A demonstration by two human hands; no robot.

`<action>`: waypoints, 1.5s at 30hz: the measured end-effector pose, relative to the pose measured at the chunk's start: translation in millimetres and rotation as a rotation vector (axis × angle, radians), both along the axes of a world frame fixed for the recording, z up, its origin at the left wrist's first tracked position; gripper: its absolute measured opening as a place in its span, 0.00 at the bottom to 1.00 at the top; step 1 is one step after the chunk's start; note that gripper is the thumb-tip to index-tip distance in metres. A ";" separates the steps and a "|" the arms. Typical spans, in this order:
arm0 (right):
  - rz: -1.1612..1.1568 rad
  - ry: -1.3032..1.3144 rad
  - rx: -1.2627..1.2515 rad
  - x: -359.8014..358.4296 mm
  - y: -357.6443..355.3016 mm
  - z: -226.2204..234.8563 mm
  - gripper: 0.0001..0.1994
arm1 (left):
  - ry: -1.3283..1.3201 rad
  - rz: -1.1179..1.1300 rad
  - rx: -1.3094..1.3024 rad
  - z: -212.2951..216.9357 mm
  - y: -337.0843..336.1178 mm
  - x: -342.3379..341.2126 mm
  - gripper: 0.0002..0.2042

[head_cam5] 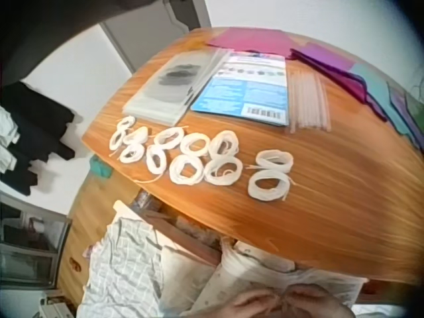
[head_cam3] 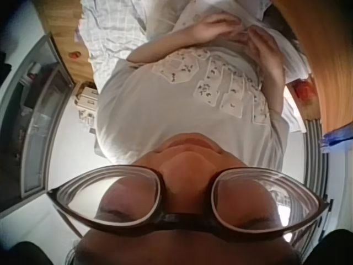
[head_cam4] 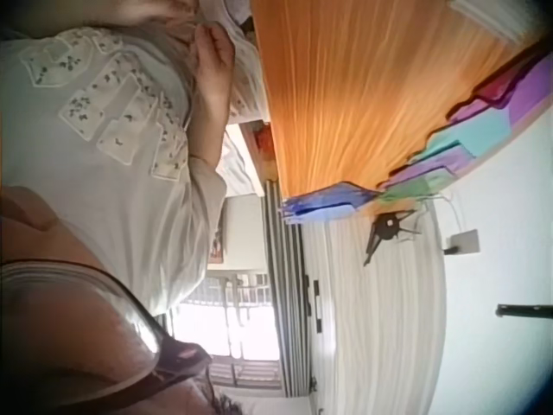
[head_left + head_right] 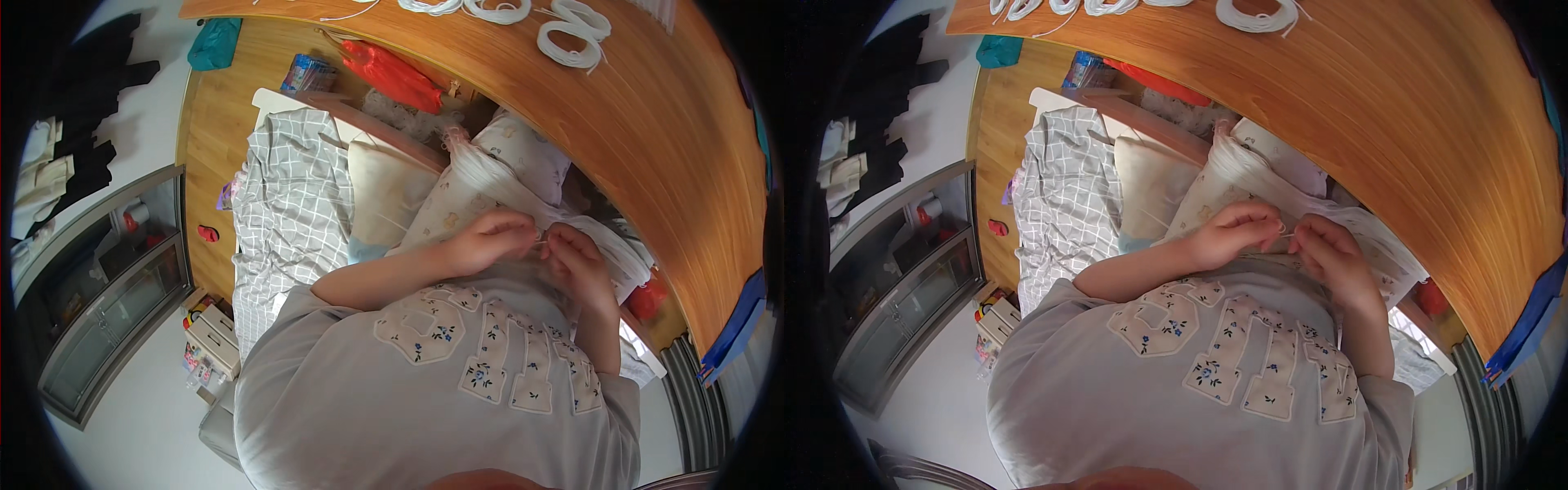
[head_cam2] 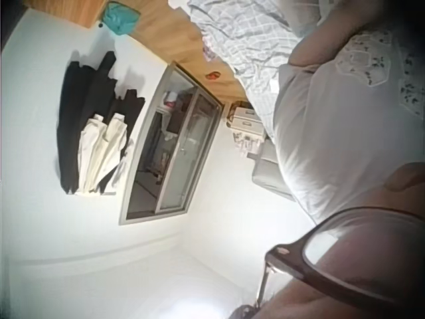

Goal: The person wraps long strings around their knees to form loops, ties the loops into bundles with small strings, and places the finished bundles on the desk.

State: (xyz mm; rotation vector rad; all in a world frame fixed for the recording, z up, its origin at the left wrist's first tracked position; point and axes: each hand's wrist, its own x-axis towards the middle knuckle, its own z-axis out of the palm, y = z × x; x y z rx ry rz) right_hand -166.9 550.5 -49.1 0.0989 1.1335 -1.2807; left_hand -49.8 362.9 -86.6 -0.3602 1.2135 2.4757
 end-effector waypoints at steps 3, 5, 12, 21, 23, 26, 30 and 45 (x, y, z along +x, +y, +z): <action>-0.127 0.422 0.029 17.5 -14.6 10.1 0.07 | 0.093 0.026 -0.246 6.5 1.9 -3.3 0.13; -0.193 0.632 0.045 23.0 -21.7 16.6 0.07 | 0.140 0.039 -0.370 6.7 6.3 -4.7 0.13; 0.535 1.421 -0.029 26.9 -18.9 16.4 0.04 | -0.176 0.329 0.501 11.2 3.2 -3.6 0.14; 0.148 0.742 -0.129 28.2 -4.6 33.9 0.04 | 0.665 0.305 -1.105 30.3 2.7 -3.0 0.19; 0.106 0.686 -0.160 32.0 0.3 33.6 0.04 | 0.279 0.181 0.023 33.5 1.2 9.5 0.18; 0.068 0.650 -0.223 35.3 12.8 37.0 0.04 | 0.344 0.042 0.008 41.1 -6.7 7.0 0.18; 0.068 0.670 -0.312 37.3 19.8 43.0 0.04 | 0.804 -0.091 -0.946 50.6 -13.8 -1.1 0.20; -0.018 0.636 -0.233 58.5 44.0 44.8 0.07 | 0.413 -0.096 0.139 48.8 24.8 5.7 0.25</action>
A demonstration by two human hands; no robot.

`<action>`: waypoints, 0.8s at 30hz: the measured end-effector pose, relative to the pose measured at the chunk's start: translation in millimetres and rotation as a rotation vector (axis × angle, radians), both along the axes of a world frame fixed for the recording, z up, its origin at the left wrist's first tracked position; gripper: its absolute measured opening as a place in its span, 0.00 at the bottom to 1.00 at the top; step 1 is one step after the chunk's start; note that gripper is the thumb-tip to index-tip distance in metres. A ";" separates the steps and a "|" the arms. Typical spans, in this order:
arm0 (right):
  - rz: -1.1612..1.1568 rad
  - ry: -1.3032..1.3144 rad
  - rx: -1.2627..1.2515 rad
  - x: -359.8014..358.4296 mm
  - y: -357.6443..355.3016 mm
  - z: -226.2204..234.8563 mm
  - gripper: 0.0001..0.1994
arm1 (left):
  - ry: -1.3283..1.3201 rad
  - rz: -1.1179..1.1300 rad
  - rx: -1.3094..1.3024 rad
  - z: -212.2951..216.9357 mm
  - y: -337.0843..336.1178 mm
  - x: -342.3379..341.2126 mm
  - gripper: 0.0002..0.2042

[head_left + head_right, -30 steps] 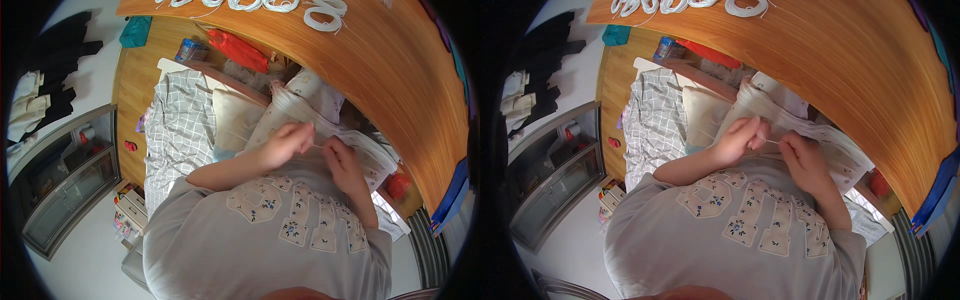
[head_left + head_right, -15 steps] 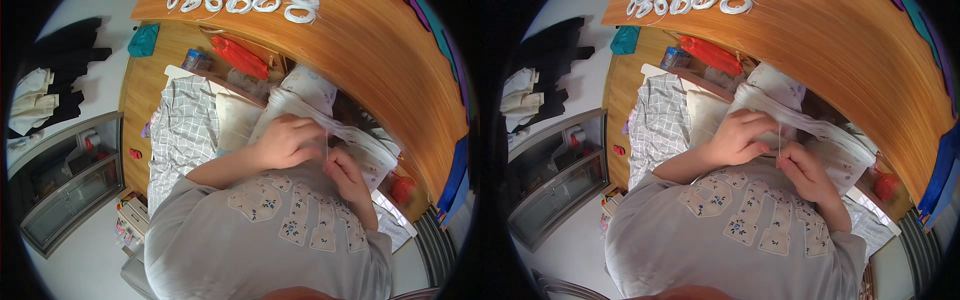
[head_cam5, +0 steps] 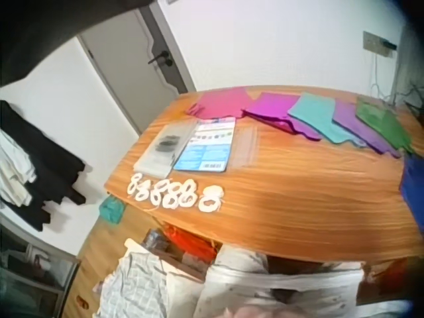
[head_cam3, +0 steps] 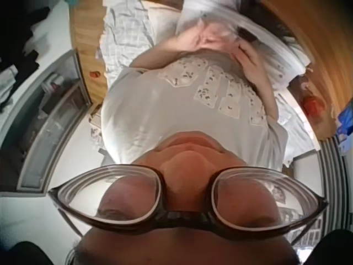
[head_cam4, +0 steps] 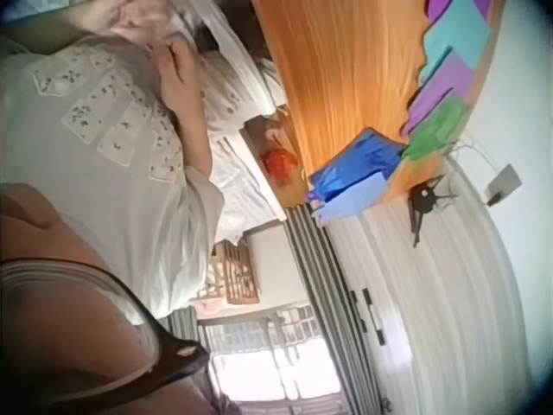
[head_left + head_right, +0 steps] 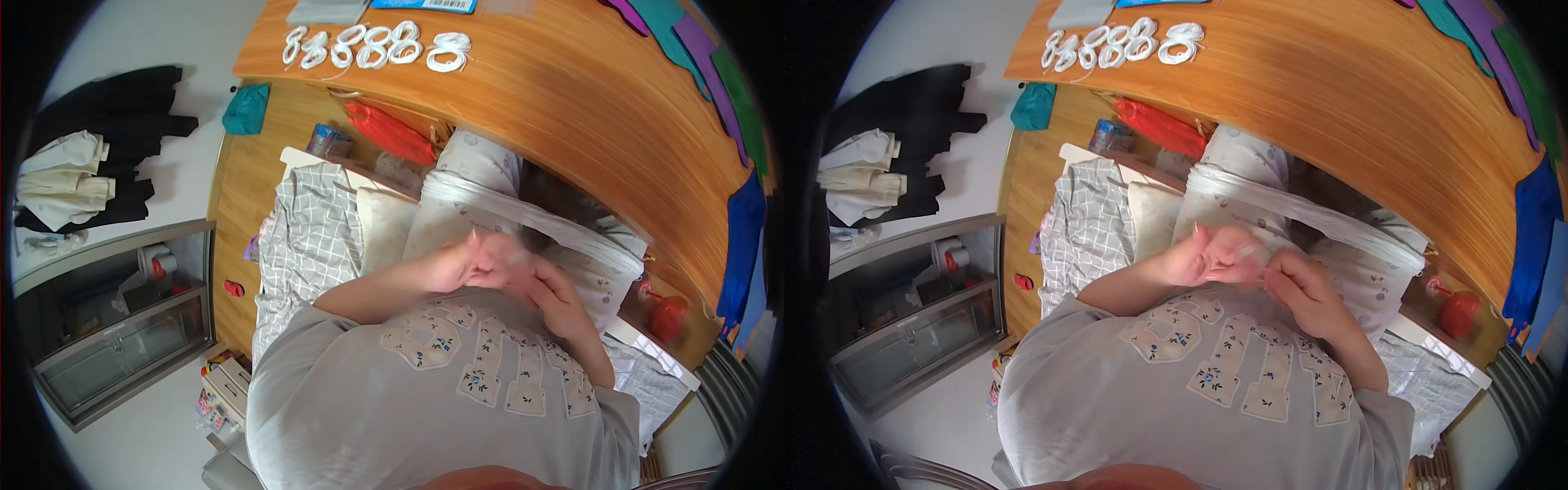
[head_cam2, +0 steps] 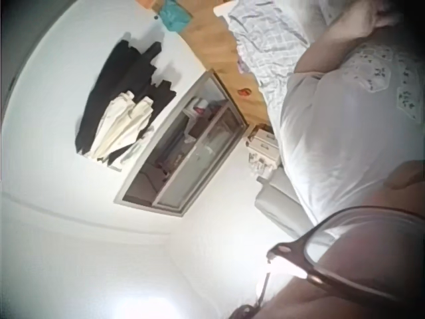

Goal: The person wraps long strings around their knees to form loops, ties the loops into bundles with small strings, and places the finished bundles on the desk.

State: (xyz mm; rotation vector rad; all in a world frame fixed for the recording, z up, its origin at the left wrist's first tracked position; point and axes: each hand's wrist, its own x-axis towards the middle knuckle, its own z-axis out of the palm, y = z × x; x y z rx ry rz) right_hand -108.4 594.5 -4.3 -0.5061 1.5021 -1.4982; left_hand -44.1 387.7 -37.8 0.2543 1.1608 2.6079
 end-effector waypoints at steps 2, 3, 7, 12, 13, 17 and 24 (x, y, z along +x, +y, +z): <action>0.023 -0.100 -0.129 -3.4 6.4 -1.1 0.08 | 0.139 -0.011 -0.230 1.8 -9.6 -5.8 0.30; 0.039 -0.149 -0.193 -4.0 7.6 -0.7 0.08 | 0.210 -0.015 -0.345 3.7 -13.1 -8.8 0.32; -0.004 -0.116 -0.121 1.5 5.6 7.5 0.06 | 0.796 0.568 -1.296 18.0 1.5 -34.6 0.30; -0.068 -0.166 -0.195 0.1 10.2 2.4 0.08 | 0.010 -0.216 0.182 22.1 -13.0 -18.4 0.31; -0.058 -0.166 -0.202 0.3 11.5 2.7 0.07 | 0.286 -0.170 -0.354 26.2 -16.3 -23.7 0.32; -0.011 -0.140 -0.184 -0.7 9.5 4.7 0.06 | 0.621 0.008 -1.211 31.8 -9.3 -29.1 0.34; 0.027 0.089 -0.059 -4.4 8.9 4.9 0.07 | -0.579 0.169 0.210 17.1 10.3 -5.1 0.22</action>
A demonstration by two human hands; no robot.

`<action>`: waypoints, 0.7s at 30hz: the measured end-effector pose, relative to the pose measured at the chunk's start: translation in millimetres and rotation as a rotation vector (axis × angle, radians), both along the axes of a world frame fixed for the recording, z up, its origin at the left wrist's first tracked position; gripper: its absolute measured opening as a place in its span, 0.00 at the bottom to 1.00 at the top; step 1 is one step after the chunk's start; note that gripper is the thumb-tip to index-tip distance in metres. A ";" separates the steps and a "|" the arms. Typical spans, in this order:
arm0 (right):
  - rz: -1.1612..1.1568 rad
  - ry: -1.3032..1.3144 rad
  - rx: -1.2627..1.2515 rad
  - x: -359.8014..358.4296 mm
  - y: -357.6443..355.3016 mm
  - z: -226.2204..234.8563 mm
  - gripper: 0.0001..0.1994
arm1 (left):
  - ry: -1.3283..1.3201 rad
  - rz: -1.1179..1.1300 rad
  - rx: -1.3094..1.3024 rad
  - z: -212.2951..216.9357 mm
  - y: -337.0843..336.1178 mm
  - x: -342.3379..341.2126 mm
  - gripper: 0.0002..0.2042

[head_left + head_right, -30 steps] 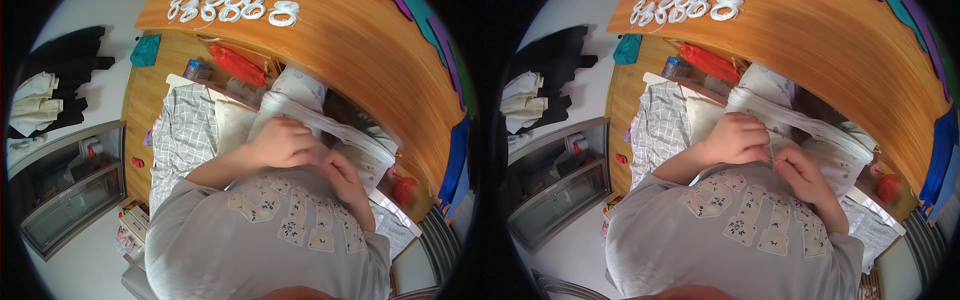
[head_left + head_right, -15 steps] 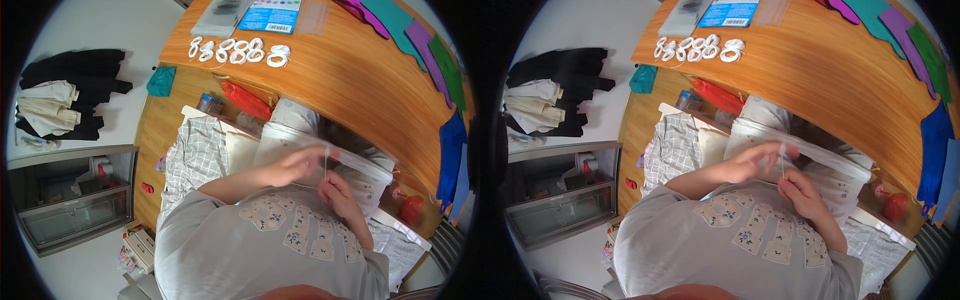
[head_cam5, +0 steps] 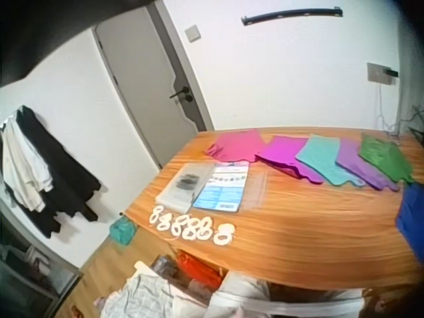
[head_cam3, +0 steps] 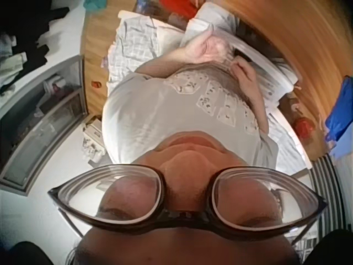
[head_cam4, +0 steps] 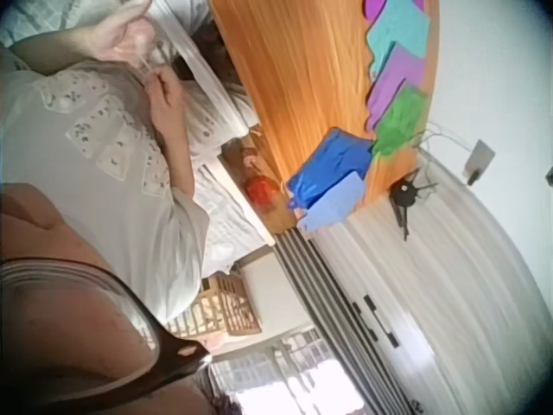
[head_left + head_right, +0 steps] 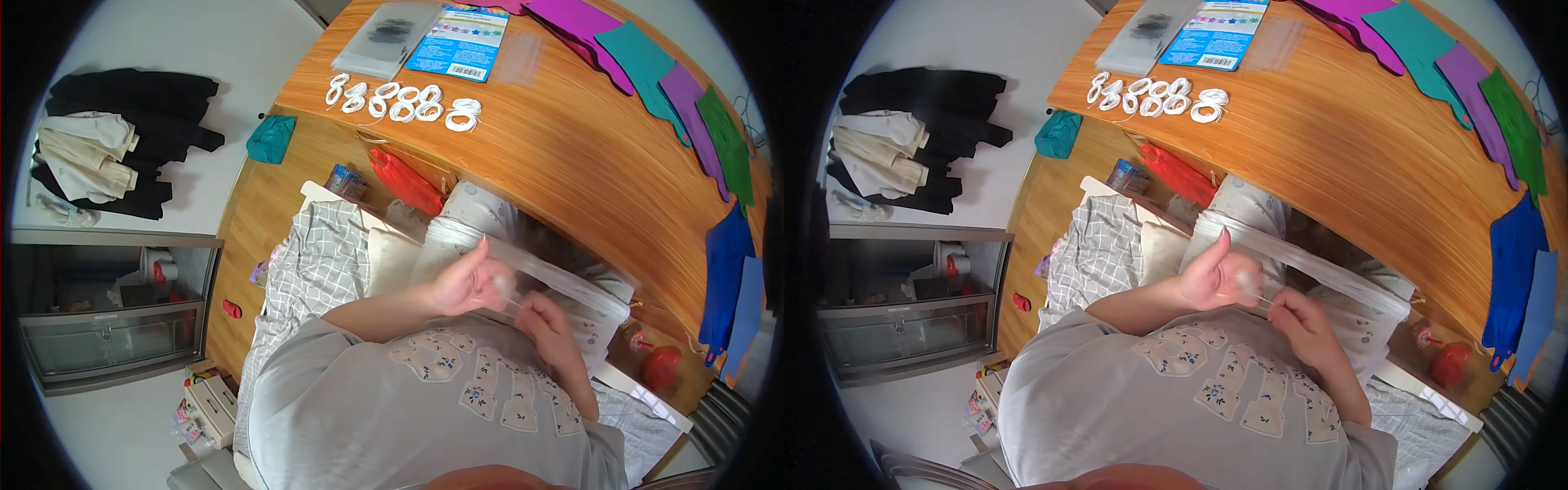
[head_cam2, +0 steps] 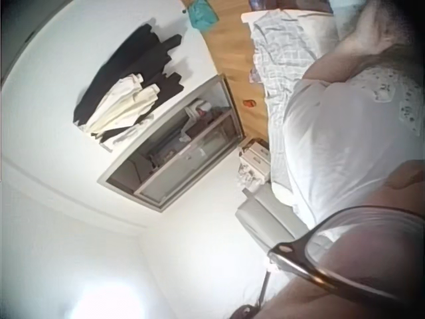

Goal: The person wraps long strings around their knees to form loops, ties the loops into bundles with small strings, and places the finished bundles on the desk.

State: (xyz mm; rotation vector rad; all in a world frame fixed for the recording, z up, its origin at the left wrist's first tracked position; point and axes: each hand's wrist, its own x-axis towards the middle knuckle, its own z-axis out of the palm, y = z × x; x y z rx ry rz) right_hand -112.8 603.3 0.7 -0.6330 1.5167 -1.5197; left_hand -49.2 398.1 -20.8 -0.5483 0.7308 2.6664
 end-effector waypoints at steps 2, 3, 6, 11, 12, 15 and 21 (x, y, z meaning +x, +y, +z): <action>-0.093 -0.151 -0.074 -0.5 3.0 -0.8 0.08 | 0.242 -0.375 -0.414 -9.2 -13.9 -5.5 0.20; -0.140 -0.228 -0.111 -0.6 3.8 -1.3 0.08 | 0.361 -0.564 -0.621 -7.4 -16.4 -8.2 0.20; -0.084 0.028 -0.013 1.1 1.3 2.3 0.08 | 0.688 -0.263 -1.200 -3.4 6.2 -14.0 0.20; -0.079 0.197 0.046 -1.3 6.8 -7.7 0.08 | 0.333 -0.086 0.529 -20.3 6.2 -1.5 0.11; -0.086 0.199 0.050 -0.8 9.0 -10.4 0.08 | 0.334 -0.093 0.533 -17.2 3.1 -3.0 0.11; -0.141 0.127 -0.098 1.4 14.9 -18.3 0.08 | 0.737 -0.505 -1.270 -5.8 -9.9 -10.4 0.11; -0.084 0.378 0.031 4.9 7.1 -12.1 0.09 | 0.650 -0.097 -0.668 -14.2 13.6 -6.6 0.14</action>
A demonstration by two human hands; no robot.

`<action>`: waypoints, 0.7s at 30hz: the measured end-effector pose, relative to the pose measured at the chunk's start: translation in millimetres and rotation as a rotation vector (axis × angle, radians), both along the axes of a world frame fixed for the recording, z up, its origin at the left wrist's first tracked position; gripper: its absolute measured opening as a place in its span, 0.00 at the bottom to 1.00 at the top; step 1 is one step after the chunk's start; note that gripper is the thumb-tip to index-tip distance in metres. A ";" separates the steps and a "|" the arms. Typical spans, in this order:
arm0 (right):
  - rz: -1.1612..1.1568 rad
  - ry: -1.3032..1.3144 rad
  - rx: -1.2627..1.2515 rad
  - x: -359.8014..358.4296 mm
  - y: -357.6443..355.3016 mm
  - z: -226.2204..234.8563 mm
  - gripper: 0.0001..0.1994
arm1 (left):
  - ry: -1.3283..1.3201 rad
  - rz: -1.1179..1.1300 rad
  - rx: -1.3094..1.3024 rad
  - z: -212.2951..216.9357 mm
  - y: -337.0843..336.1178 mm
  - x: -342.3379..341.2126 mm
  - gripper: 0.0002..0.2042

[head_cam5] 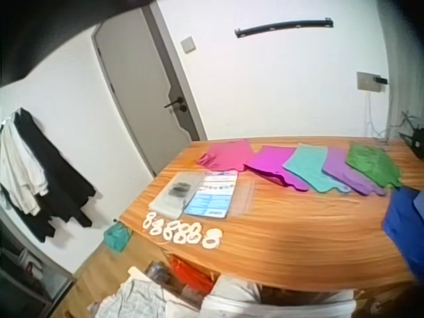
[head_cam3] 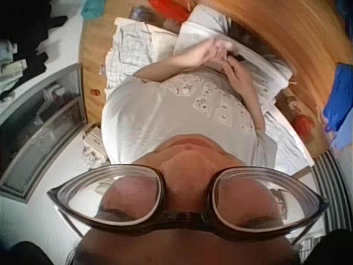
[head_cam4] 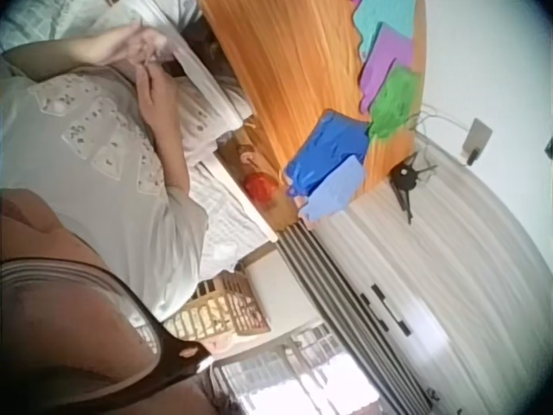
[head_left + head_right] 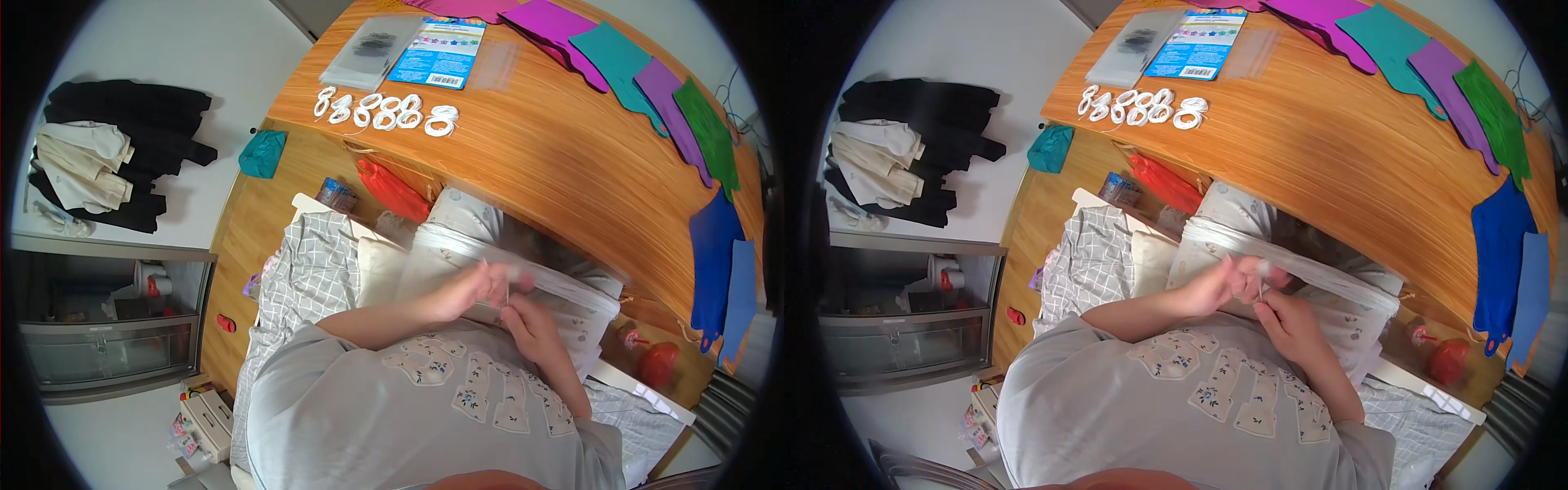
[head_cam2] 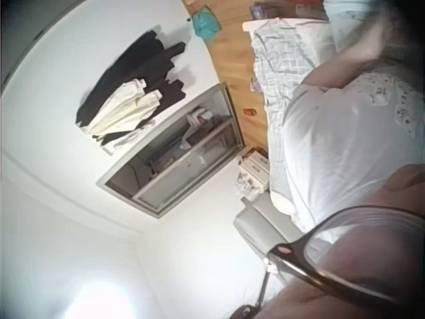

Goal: The person wraps long strings around their knees to form loops, ties the loops into bundles with small strings, and places the finished bundles on the desk.

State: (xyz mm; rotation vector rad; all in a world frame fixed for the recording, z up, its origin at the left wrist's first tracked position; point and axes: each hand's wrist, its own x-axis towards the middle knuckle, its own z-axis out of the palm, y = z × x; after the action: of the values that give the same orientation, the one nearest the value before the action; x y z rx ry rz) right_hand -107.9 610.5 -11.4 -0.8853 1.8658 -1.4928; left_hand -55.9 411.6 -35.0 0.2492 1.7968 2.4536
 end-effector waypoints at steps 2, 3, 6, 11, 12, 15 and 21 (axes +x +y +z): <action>-0.009 -0.026 -0.032 1.1 0.8 0.3 0.10 | -0.298 -0.161 0.832 -22.8 -10.4 9.7 0.16; -0.014 -0.025 -0.030 0.8 1.9 0.0 0.10 | -0.298 -0.167 0.833 -8.7 -12.4 5.1 0.16; -0.104 -0.092 -0.234 1.9 5.0 1.3 0.10 | -0.413 -0.300 -0.455 30.3 -20.6 -8.5 0.19; 0.040 -0.035 -0.002 -0.5 2.9 -4.1 0.11 | 0.291 0.129 -0.441 11.9 2.2 -7.3 0.21; 0.036 -0.054 0.005 -0.9 4.1 -6.8 0.11 | 0.289 0.070 -0.543 12.2 -0.8 -7.7 0.22; 0.023 -0.092 0.020 -0.2 7.8 -11.5 0.11 | 0.280 -0.111 -0.846 14.3 -15.9 -9.0 0.24; -0.013 -0.173 -0.047 6.6 7.9 -15.9 0.10 | -0.030 -0.101 -0.399 -2.1 0.6 0.7 0.27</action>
State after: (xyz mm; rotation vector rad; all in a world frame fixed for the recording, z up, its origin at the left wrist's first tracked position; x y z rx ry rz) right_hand -101.3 618.4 -27.3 -0.7405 1.7207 -1.5744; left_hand -55.1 412.2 -37.1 0.2595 2.1464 1.9666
